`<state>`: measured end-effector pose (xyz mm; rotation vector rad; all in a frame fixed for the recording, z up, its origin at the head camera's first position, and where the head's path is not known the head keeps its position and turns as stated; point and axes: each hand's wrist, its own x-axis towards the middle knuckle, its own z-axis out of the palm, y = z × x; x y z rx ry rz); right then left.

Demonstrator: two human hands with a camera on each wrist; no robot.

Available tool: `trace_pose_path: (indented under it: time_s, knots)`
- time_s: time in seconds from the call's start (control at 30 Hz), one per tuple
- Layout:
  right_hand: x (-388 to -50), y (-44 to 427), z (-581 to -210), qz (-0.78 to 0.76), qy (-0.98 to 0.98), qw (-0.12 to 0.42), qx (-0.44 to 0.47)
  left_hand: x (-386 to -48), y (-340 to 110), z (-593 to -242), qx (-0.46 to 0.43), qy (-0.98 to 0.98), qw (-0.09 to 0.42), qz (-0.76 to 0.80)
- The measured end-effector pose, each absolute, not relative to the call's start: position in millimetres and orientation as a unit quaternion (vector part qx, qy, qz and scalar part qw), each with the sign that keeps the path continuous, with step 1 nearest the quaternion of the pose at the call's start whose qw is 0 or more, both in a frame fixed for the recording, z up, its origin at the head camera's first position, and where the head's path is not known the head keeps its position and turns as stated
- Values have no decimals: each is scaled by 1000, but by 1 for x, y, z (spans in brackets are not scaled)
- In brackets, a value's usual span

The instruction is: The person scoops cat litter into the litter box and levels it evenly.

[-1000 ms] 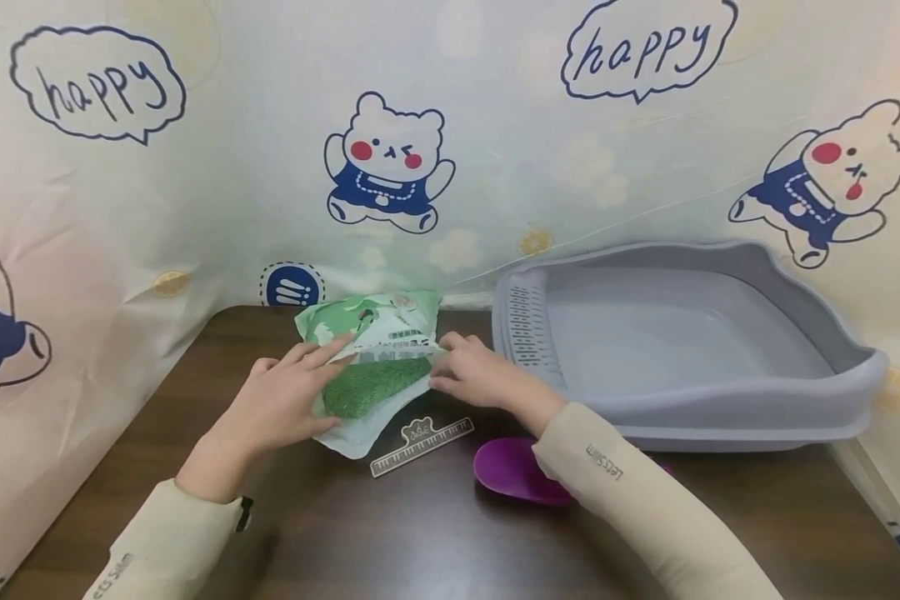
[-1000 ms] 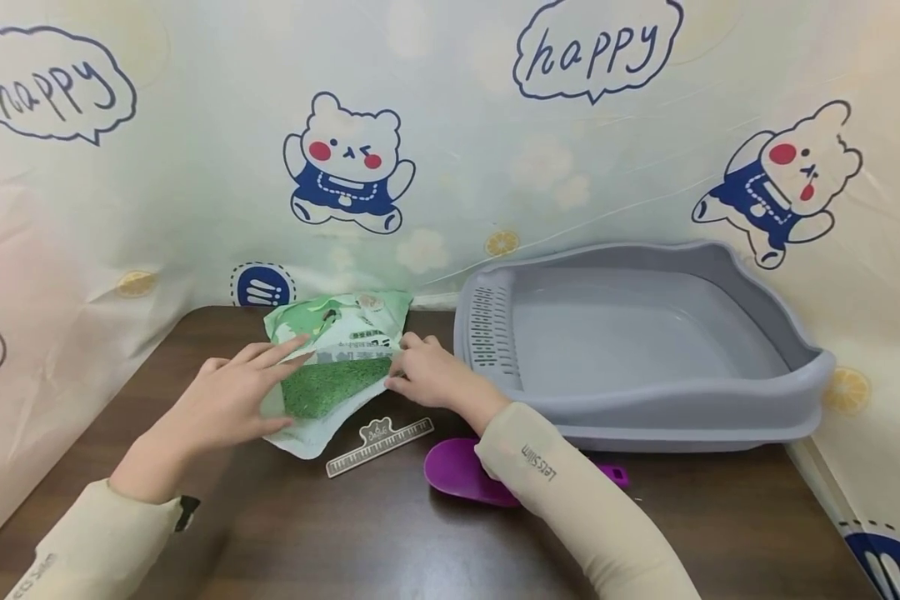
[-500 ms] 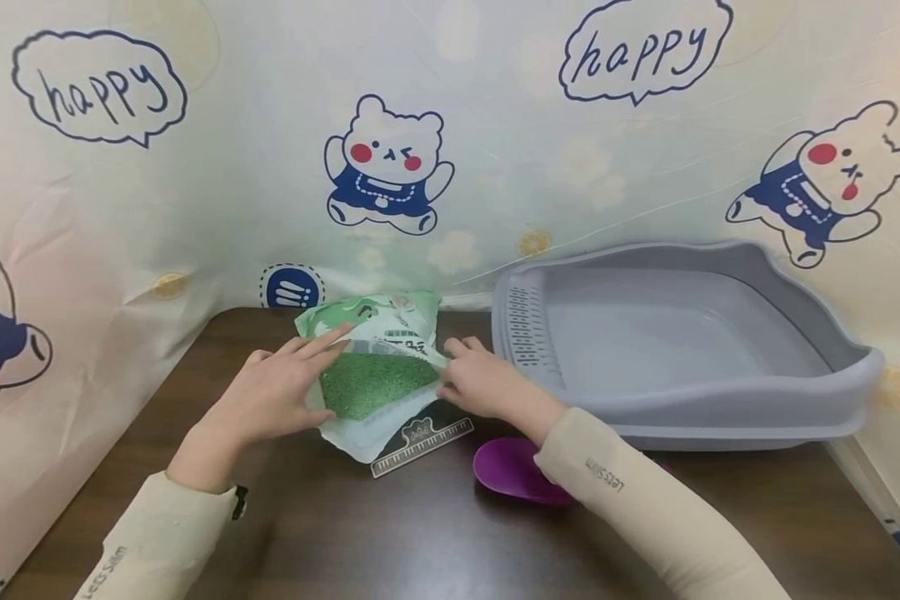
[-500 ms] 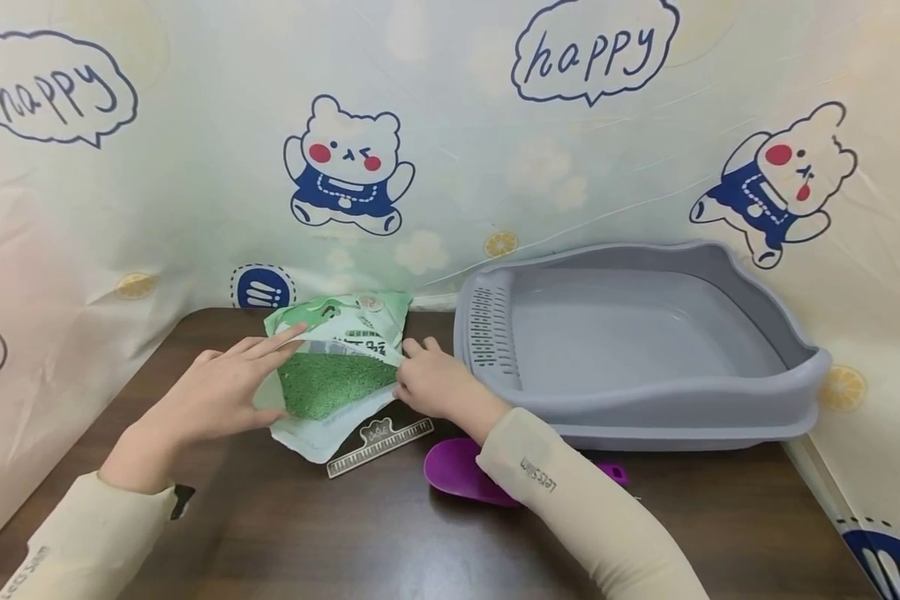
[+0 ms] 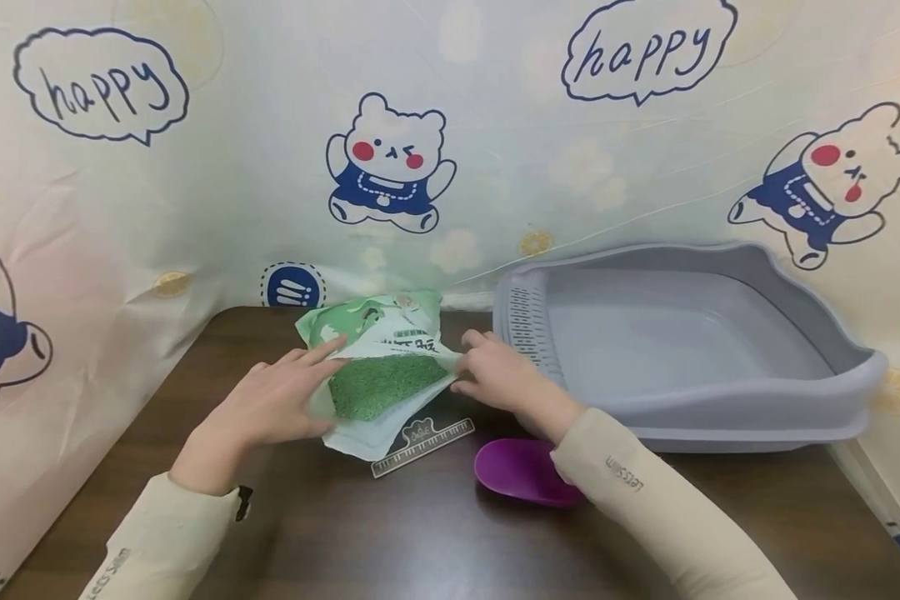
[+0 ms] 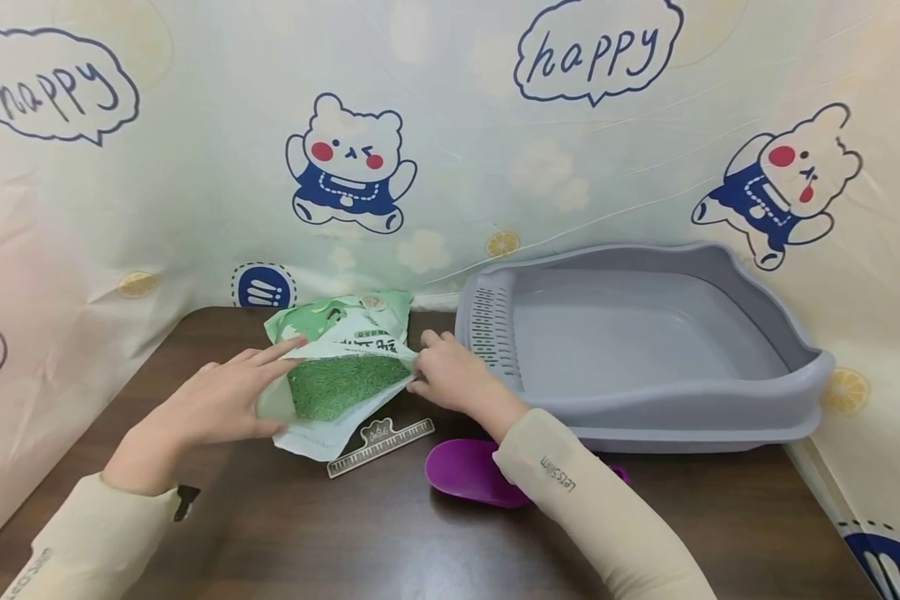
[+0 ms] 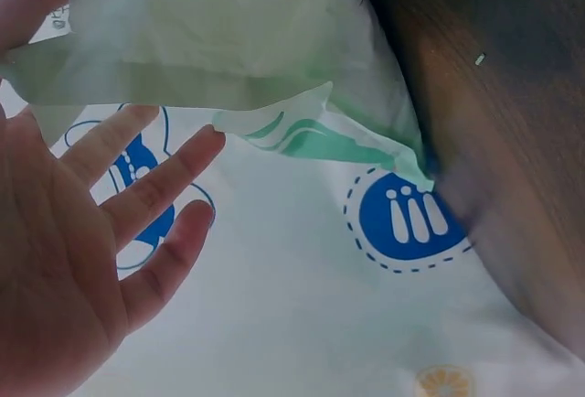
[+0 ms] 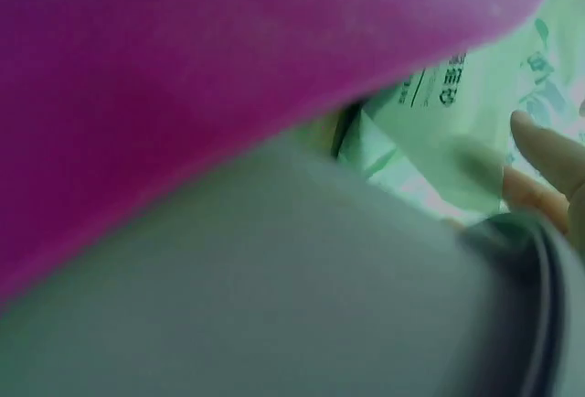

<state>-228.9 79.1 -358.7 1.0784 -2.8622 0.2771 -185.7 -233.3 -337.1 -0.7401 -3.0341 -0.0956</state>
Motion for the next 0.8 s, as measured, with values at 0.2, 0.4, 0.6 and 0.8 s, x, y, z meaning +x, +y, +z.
trace_pose_path:
  time_s: [0.2,0.4,0.6,0.8]
  knots:
    - [-226,96,-350,96,-914,17,393,-187,-238,-339,-254,-966,-3,-56]
    - [-211,126,-341,142,-897,40,417,-185,-241,-341,-269,-960,-19,-72]
    - [-187,174,-342,171,-869,109,452,-183,-243,-341,-288,-955,-12,-64]
    - [-156,223,-352,197,-852,167,456,-181,-244,-340,-288,-955,-17,-72]
